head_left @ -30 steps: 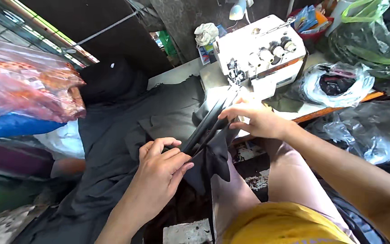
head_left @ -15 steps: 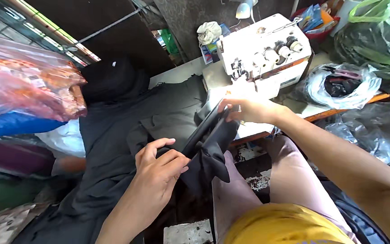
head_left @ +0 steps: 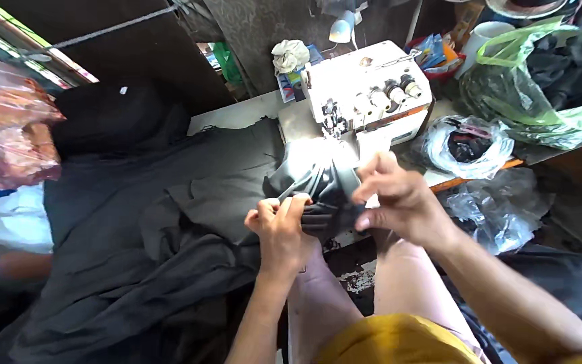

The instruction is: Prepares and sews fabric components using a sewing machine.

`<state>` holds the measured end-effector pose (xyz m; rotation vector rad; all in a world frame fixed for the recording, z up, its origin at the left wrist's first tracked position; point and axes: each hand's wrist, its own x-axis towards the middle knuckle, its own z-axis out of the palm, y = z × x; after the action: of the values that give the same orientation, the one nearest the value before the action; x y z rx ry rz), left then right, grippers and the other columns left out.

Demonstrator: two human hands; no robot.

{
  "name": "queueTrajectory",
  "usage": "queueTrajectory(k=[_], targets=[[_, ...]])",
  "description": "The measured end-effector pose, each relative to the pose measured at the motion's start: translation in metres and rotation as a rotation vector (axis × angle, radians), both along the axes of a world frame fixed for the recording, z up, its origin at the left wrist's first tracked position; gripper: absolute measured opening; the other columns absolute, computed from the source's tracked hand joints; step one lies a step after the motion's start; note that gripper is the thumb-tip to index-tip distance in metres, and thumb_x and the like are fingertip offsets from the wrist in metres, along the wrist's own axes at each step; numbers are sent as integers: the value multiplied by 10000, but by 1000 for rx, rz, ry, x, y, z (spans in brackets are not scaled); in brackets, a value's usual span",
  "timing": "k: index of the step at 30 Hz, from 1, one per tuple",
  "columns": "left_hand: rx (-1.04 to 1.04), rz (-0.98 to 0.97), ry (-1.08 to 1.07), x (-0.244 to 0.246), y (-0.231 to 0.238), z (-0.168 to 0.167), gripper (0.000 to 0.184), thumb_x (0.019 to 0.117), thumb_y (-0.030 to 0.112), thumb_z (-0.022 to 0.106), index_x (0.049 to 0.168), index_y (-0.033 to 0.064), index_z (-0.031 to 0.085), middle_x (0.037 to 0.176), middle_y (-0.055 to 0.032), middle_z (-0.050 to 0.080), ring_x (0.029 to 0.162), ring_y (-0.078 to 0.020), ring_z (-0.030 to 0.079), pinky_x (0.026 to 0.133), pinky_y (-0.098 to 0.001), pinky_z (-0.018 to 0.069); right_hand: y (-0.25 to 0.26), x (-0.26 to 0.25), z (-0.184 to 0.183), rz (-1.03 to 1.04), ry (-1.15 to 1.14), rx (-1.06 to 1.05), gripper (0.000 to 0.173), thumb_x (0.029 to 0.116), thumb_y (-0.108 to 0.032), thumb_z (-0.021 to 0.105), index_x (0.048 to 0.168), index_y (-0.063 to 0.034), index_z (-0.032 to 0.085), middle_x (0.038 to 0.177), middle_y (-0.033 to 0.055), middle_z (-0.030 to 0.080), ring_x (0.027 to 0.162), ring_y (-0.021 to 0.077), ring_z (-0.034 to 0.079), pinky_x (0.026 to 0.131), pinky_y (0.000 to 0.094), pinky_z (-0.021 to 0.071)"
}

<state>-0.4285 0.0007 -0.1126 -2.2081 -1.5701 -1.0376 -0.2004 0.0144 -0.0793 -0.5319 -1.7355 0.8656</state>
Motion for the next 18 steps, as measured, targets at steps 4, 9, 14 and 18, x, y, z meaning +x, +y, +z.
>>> queueTrajectory(k=[4, 9, 14, 18], targets=[[65, -120, 205, -17, 10, 10, 136, 925, 152, 600, 952, 139, 732, 792, -40, 669, 896, -309, 589, 864, -504, 370, -41, 12, -62, -176, 63, -238, 138, 856, -407, 808, 908, -282, 783, 956, -124, 563, 1014, -39, 489, 916, 162, 390], [63, -160, 355, -17, 16, 16, 176, 956, 100, 565, 950, 144, 736, 782, -48, 646, 899, -300, 593, 872, -481, 365, -30, 8, -88, -291, 66, -293, 112, 847, -372, 813, 886, -269, 793, 928, -123, 587, 1036, -15, 498, 941, 200, 378], [-51, -73, 506, -18, 27, 46, 275, 784, 93, 747, 1055, 145, 749, 900, -83, 663, 988, -379, 580, 864, -564, 365, 17, -3, -87, -335, 100, -322, 47, 803, -206, 819, 845, -186, 809, 920, -90, 627, 1000, 27, 554, 927, 256, 428], [-234, -2, 573, -22, 21, 86, 555, 693, 605, 810, 993, 141, 754, 882, -88, 667, 997, -475, 566, 833, -689, 359, 54, -9, -79, -408, 39, -257, 81, 769, -186, 841, 813, -135, 796, 928, -9, 632, 1026, 151, 541, 935, 395, 405]])
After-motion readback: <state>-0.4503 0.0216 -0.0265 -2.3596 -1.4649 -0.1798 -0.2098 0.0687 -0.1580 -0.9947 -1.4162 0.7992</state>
